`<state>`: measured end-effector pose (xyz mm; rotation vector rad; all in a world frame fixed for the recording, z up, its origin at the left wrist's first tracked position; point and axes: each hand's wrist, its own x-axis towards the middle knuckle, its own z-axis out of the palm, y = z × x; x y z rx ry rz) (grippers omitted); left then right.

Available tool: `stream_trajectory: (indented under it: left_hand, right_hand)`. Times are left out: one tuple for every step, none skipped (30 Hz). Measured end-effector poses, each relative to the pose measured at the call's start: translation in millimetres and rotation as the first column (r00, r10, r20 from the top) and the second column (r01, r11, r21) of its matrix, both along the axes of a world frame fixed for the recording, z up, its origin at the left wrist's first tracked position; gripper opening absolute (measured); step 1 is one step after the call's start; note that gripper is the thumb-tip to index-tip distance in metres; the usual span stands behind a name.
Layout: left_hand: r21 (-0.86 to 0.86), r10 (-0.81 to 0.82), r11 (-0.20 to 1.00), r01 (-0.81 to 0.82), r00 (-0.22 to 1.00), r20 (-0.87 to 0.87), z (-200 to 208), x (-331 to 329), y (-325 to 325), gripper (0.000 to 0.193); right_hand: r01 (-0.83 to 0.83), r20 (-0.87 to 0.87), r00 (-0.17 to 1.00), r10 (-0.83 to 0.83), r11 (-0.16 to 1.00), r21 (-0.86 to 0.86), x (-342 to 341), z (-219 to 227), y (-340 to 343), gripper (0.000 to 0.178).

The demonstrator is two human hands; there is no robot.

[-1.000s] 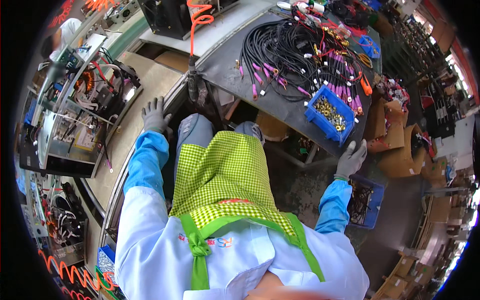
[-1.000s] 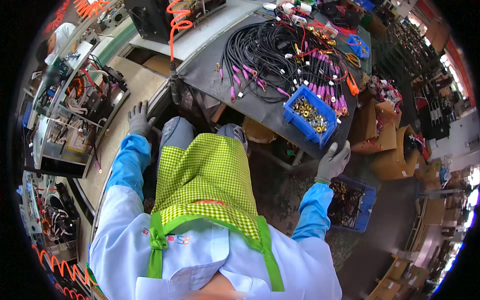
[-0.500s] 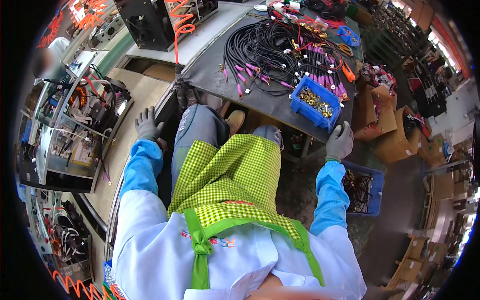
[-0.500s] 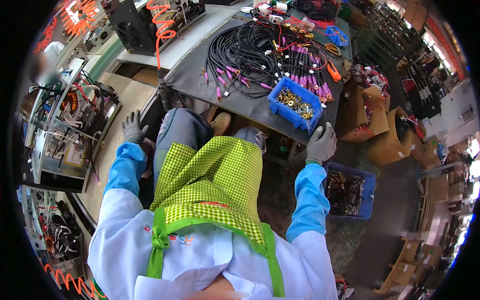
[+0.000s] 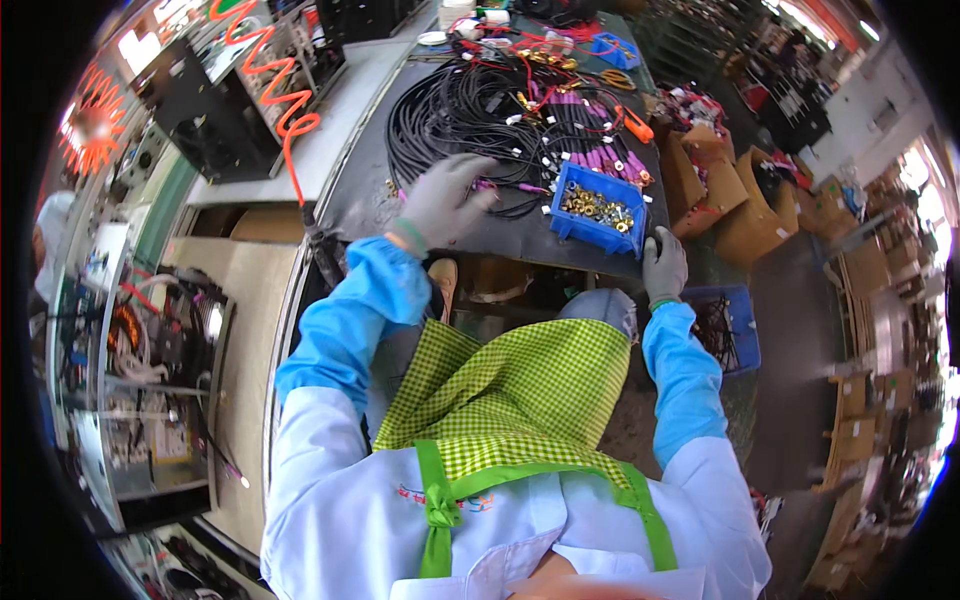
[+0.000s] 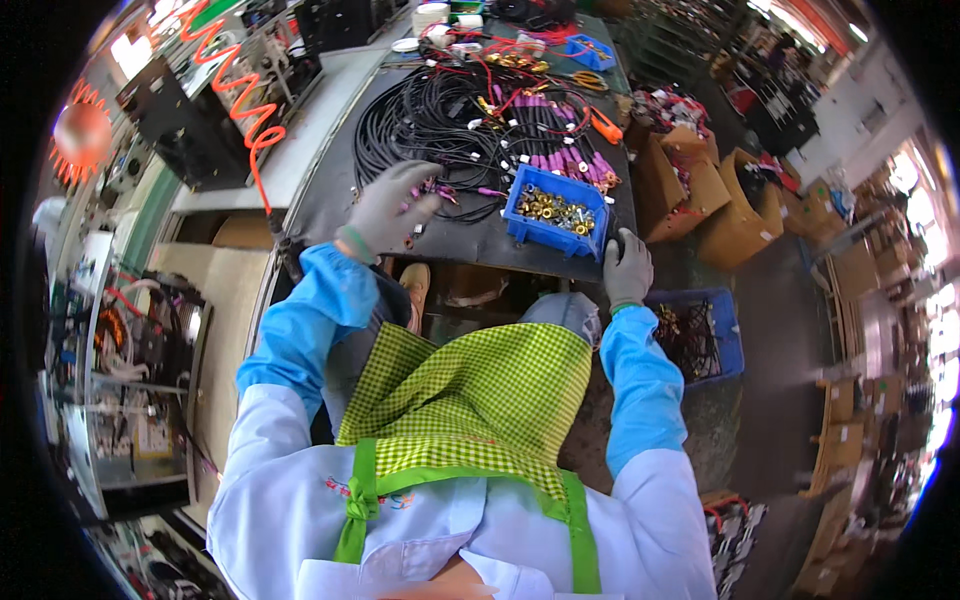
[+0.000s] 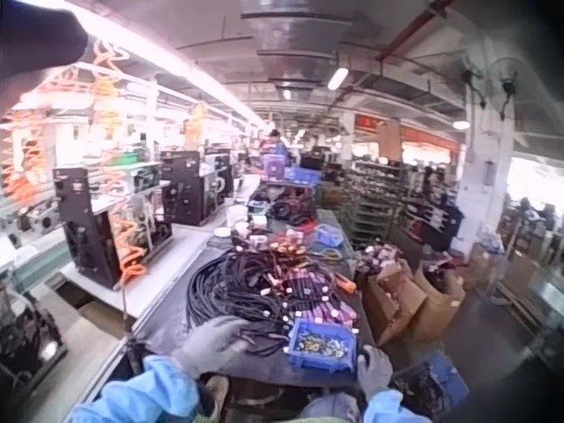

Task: Assembling and connecting components within an electronic device enclosure and preparing wiring.

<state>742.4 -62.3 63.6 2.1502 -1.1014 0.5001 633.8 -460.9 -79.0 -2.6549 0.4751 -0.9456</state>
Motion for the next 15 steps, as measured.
stream_trajectory:
  left_hand:
    - [0.033, -0.115, 0.992, 0.12, 0.986, -0.124, -5.0, 7.3, -15.5, 0.043]
    - [0.069, -0.205, 0.974, 0.216, 0.969, -0.141, -10.7, 12.7, -33.8, 0.044]
    - [0.151, -0.318, 0.934, 0.324, 0.946, -0.063, -23.6, 18.8, -49.7, 0.047]
    - [0.176, -0.31, 0.931, 0.321, 0.947, -0.085, -35.1, 18.9, -65.7, 0.049]
    - [0.206, -0.297, 0.927, 0.314, 0.949, -0.108, -40.4, 12.8, -76.4, 0.051]
    - [0.251, -0.289, 0.912, 0.324, 0.943, -0.168, -42.7, 11.7, -87.0, 0.054]
    - [0.297, -0.274, 0.894, 0.335, 0.934, -0.228, -42.4, 11.0, -94.2, 0.056]
    - [0.258, -0.288, 0.914, 0.315, 0.948, -0.137, -50.7, 14.8, -102.0, 0.046]
    - [0.255, -0.298, 0.911, 0.325, 0.945, -0.137, -59.1, 18.5, -106.5, 0.046]
    - [0.326, -0.274, 0.901, 0.285, 0.958, -0.081, -64.8, 21.8, -114.5, 0.04]
    - [0.392, -0.249, 0.888, 0.239, 0.968, -0.025, -69.2, 22.4, -120.3, 0.036]
    - [0.341, -0.225, 0.92, 0.195, 0.973, 0.05, -70.4, 19.8, -121.7, 0.029]
    - [0.335, -0.223, 0.922, 0.197, 0.974, 0.041, -67.5, 18.3, -122.4, 0.029]
    - [0.364, -0.213, 0.908, 0.207, 0.977, -0.023, -60.9, 18.2, -122.5, 0.029]
    - [0.394, -0.198, 0.893, 0.217, 0.976, -0.089, -57.0, 18.2, -122.4, 0.029]
  right_hand:
    - [-0.094, 0.045, 0.995, 0.092, 0.994, 0.053, 2.5, -1.7, -7.0, 0.033]
    - [-0.183, 0.092, 0.981, 0.171, 0.974, 0.137, 5.9, 2.6, -21.2, 0.036]
    - [-0.155, 0.097, 0.985, 0.143, 0.979, 0.131, 4.2, 5.2, -33.6, 0.036]
    - [-0.19, 0.063, 0.981, 0.182, 0.861, 0.471, 5.8, 11.0, -45.6, 0.039]
    - [-0.194, 0.056, 0.971, 0.233, 0.626, 0.755, 5.4, 22.9, -43.1, 0.043]
    - [-0.162, 0.05, 0.979, 0.198, 0.605, 0.779, 2.1, 34.4, -40.6, 0.049]
    - [-0.154, 0.054, 0.982, 0.18, 0.61, 0.777, 2.1, 50.4, -33.1, 0.049]
    - [-0.186, 0.027, 0.975, 0.222, 0.739, 0.648, 4.7, 63.9, -28.1, 0.05]
    - [-0.221, -0.011, 0.965, 0.261, 0.84, 0.496, 8.4, 74.5, -20.2, 0.052]
    - [-0.222, 0.029, 0.967, 0.252, 0.783, 0.582, 15.3, 82.5, -6.9, 0.049]
    - [-0.21, 0.022, 0.97, 0.242, 0.79, 0.576, 22.6, 88.3, 2.8, 0.049]
    - [-0.249, 0.024, 0.959, 0.281, 0.803, 0.541, 29.9, 92.6, 10.3, 0.046]
    - [-0.294, 0.022, 0.944, 0.329, 0.809, 0.509, 38.7, 94.6, 17.5, 0.043]
    - [-0.316, 0.043, 0.942, 0.334, 0.831, 0.458, 46.4, 97.1, 23.0, 0.033]
    - [-0.314, 0.032, 0.941, 0.338, 0.831, 0.458, 49.2, 101.8, 26.4, 0.033]
